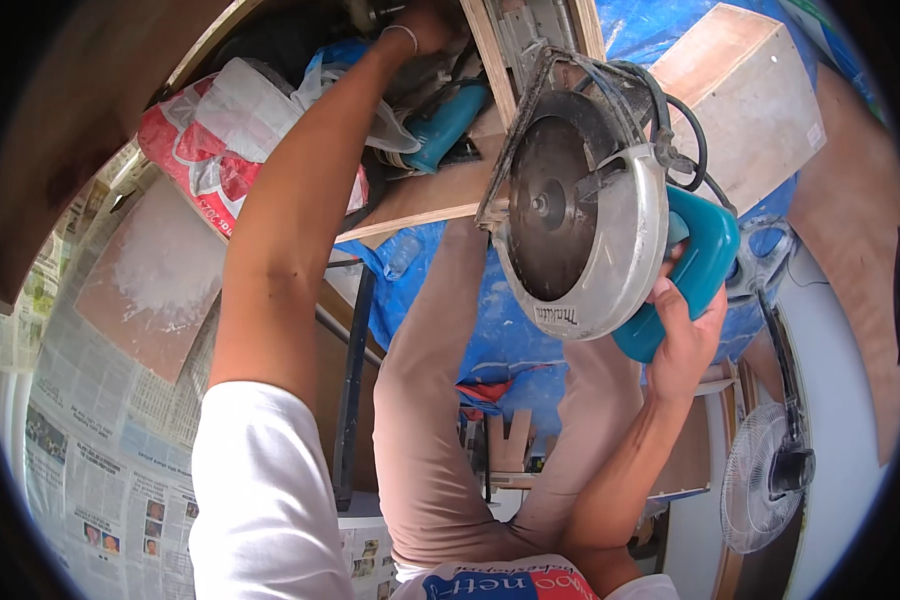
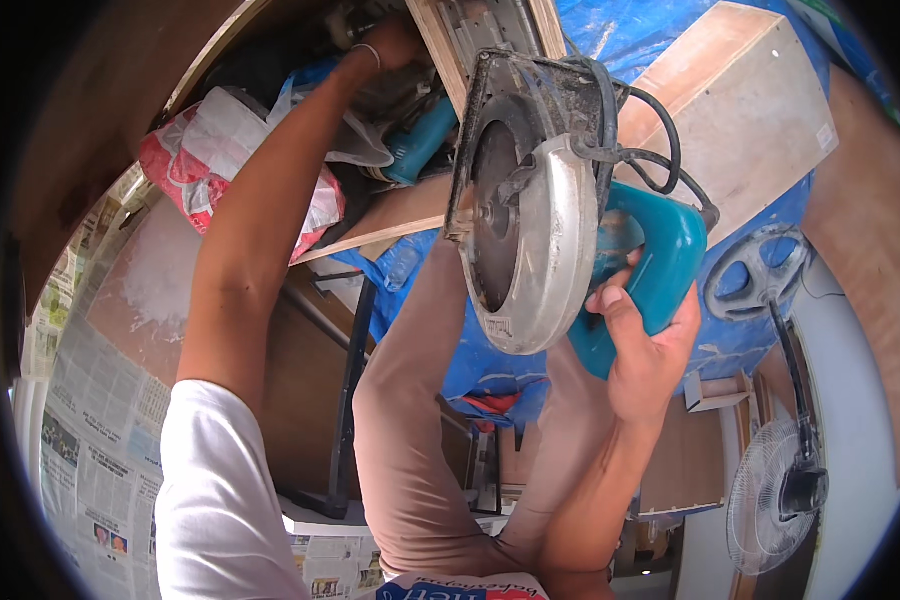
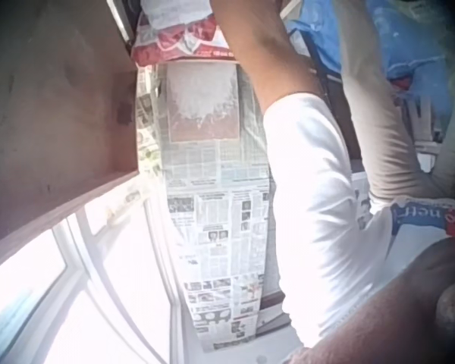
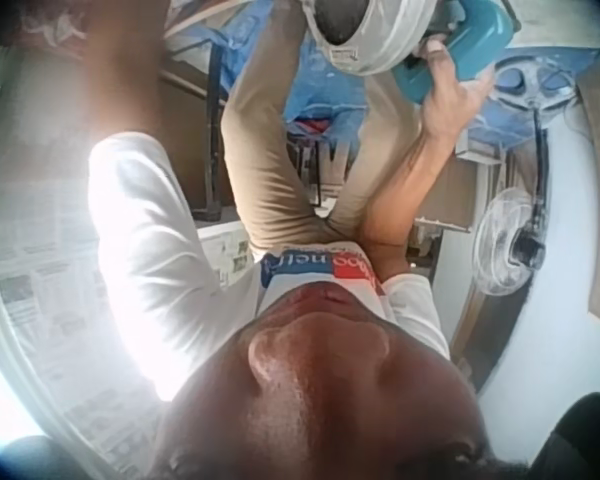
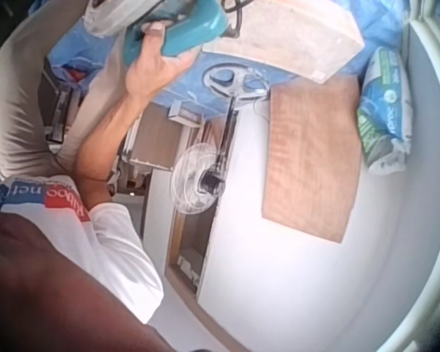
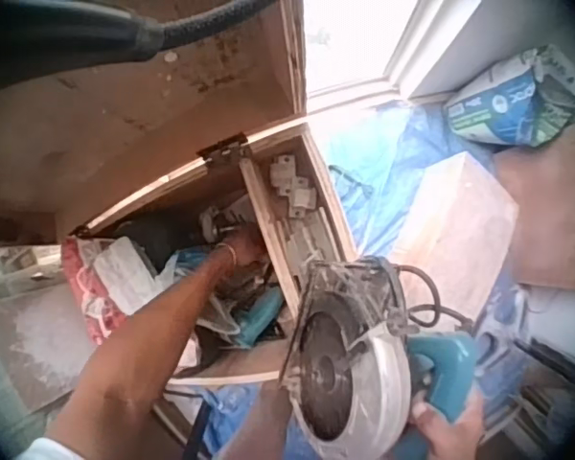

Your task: The person measures and marks a curved wooden edge strip using a square and pencil, then cuts it with pliers. They retrieve a circular saw from a toolbox and later position the cut edge strip onto a large wooden board while another person hammers it into place.

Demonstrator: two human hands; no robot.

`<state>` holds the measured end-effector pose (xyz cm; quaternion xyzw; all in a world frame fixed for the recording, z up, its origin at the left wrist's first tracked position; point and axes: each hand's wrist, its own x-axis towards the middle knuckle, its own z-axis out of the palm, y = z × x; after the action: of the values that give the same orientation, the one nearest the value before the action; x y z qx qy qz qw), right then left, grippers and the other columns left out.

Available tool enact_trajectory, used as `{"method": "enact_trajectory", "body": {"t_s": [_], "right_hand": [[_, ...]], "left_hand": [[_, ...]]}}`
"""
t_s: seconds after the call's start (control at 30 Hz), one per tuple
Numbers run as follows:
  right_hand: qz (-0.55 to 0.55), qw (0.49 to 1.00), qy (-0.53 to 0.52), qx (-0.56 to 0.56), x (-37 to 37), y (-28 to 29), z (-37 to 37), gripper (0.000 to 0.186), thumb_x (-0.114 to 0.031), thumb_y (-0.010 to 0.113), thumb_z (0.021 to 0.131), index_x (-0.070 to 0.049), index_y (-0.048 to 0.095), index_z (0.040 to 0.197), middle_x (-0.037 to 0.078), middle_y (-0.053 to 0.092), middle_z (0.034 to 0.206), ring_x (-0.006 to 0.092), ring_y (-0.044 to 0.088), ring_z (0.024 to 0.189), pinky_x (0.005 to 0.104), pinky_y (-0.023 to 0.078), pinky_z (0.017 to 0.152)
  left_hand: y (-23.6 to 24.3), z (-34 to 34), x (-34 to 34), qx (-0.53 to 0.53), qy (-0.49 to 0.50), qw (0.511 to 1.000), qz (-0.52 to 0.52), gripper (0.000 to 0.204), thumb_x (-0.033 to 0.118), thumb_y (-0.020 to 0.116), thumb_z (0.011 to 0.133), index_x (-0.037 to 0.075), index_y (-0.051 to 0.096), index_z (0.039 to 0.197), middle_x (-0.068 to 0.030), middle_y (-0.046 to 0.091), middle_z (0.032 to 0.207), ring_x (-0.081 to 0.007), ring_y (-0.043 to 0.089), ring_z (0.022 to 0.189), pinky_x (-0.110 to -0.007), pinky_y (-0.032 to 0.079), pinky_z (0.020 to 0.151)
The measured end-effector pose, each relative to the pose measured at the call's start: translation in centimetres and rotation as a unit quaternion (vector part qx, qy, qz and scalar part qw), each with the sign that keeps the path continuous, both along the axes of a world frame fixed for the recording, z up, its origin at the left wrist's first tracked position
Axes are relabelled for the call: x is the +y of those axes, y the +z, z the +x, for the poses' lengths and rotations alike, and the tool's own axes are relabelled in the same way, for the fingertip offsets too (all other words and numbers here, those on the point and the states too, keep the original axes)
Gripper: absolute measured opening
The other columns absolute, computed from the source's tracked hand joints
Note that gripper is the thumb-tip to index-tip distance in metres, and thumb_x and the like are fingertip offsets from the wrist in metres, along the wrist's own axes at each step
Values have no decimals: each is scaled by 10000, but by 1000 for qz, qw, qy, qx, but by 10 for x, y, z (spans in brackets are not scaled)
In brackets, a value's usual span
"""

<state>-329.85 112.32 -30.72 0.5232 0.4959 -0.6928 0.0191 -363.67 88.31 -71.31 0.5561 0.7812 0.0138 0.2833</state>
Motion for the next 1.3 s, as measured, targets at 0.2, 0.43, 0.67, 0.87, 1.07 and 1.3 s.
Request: {"method": "enact_trajectory", "body": {"t_s": [0.2,0.43,0.67,0.87,1.07,1.3], "right_hand": [[36,999,-25,-31,0,3,6,331,-72,658,873,11,519,1162,61,613,848,138,603,767,295,482,768],[41,999,-7,-30,1,3,3,325,-47,633,875,19,517,1172,62,616,852,141,605,765,299,488,768],[21,999,-21,-24,2,4,5,334,-88,669,883,10,554,1180,43,619,935,119,582,809,270,469,797],[36,998,-21,-38,1,5,-3,311,-40,637,873,15,532,1161,51,610,846,136,601,767,287,478,756],[31,998,49,-31,-5,13,-15,249,-19,614,855,2,569,1098,30,599,812,118,590,739,285,480,710],[101,973,197,-59,-19,13,-79,200,-92,654,868,12,624,1037,8,602,765,69,541,670,243,432,614]], "left_hand": [[56,20,55,-107,15,993,-51,279,209,643,847,43,714,1060,-208,707,1015,-392,665,950,-462,522,871],[46,37,48,-200,22,978,-48,233,100,625,850,58,711,1062,-203,712,1025,-399,662,983,-441,534,873],[40,25,39,-27,38,998,51,285,31,591,844,2,688,1110,-202,711,1024,-365,684,937,-402,545,848],[201,72,40,-337,484,801,108,294,21,499,930,-22,623,1193,-71,688,940,-102,629,724,-252,493,680],[293,166,-42,-430,739,492,166,238,108,437,913,19,655,884,28,464,665,-46,381,512,-211,256,444],[289,172,-8,-28,704,709,-20,676,594,730,758,-22,671,1029,-214,704,888,-356,692,875,-438,533,770]]}}
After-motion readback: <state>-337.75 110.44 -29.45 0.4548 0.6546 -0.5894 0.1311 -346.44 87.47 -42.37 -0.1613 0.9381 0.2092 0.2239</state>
